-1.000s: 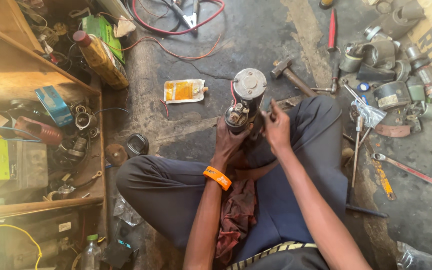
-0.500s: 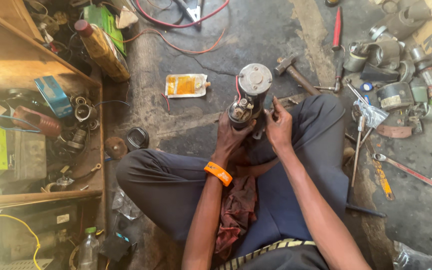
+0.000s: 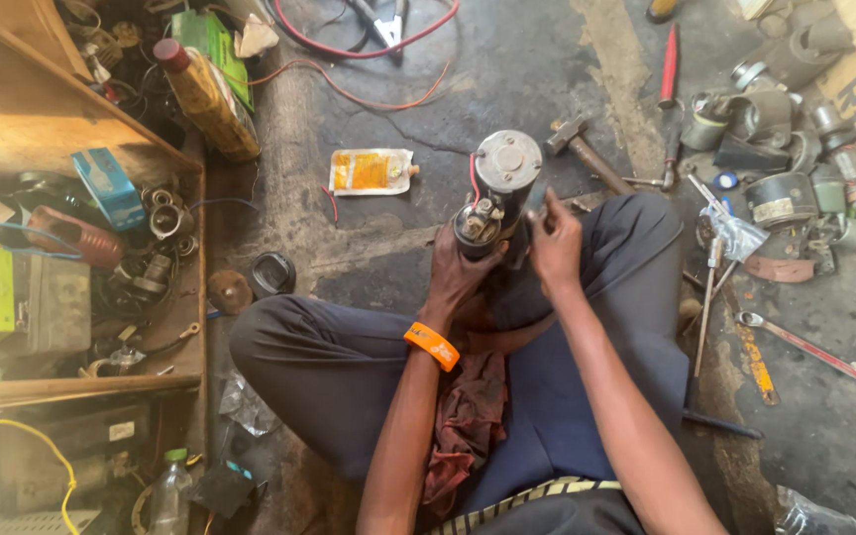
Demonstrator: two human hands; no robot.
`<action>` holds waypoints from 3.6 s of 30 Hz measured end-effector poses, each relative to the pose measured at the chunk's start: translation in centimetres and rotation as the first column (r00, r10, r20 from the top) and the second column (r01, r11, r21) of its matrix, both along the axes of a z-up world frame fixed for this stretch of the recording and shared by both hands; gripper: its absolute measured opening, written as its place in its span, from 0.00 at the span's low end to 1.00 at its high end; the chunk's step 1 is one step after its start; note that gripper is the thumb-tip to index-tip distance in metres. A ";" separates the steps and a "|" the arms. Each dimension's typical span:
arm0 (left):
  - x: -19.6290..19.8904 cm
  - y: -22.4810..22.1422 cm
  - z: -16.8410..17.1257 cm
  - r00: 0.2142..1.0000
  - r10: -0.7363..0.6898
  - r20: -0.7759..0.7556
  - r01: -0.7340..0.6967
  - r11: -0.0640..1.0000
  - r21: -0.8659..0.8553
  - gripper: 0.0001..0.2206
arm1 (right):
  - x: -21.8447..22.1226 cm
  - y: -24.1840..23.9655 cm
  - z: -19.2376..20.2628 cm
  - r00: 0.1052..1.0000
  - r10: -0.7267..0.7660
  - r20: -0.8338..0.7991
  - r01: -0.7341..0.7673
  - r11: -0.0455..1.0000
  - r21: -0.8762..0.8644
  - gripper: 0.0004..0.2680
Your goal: The person sits on the floor and uses a flat metal tool to scrape and clean the exterior surface of a cylindrical electrical component. The person holds the component steady with one hand while scraping with the other, rotating the object to access different sides.
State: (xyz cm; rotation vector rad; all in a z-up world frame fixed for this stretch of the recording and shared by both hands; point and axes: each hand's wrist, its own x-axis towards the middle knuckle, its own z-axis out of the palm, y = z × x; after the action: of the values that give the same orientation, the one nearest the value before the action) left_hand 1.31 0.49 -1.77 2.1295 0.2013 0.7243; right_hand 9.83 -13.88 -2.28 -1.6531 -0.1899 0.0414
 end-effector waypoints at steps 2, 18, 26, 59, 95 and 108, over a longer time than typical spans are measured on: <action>0.0 0.2 0.2 1.000 0.001 -0.003 -0.001 1.000 -0.016 0.31 | -0.1 0.2 0.0 0.991 0.002 0.133 0.004 0.999 -0.050 0.18; 0.2 0.5 -0.2 0.998 -0.035 0.043 0.036 0.999 -0.012 0.40 | -4.0 -3.1 -2.1 0.964 0.265 -0.007 -0.252 0.910 -0.329 0.10; -0.1 0.5 -0.4 0.998 -0.045 -0.035 0.045 0.999 -0.006 0.48 | -7.1 -5.3 1.0 0.932 0.334 -0.141 -0.340 0.940 -0.017 0.17; -0.4 0.4 -0.1 0.999 -0.005 0.035 0.005 1.000 0.017 0.45 | -4.1 -0.9 3.2 0.965 0.260 -0.034 -0.254 0.959 0.125 0.06; 0.1 0.8 -1.0 0.997 -0.044 0.063 0.041 0.998 0.045 0.33 | -3.5 -2.5 3.3 0.841 0.494 0.221 -0.415 0.851 -0.320 0.08; 0.0 0.7 -0.6 0.996 -0.049 0.072 0.049 0.999 0.002 0.32 | -1.7 -3.4 3.0 0.796 0.580 0.173 -0.496 0.789 -0.362 0.10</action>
State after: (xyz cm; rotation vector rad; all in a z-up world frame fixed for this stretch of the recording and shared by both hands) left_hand 1.29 1.14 -2.35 2.0975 0.1105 0.7704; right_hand 8.15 -17.23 0.71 -1.8527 -0.9195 0.2942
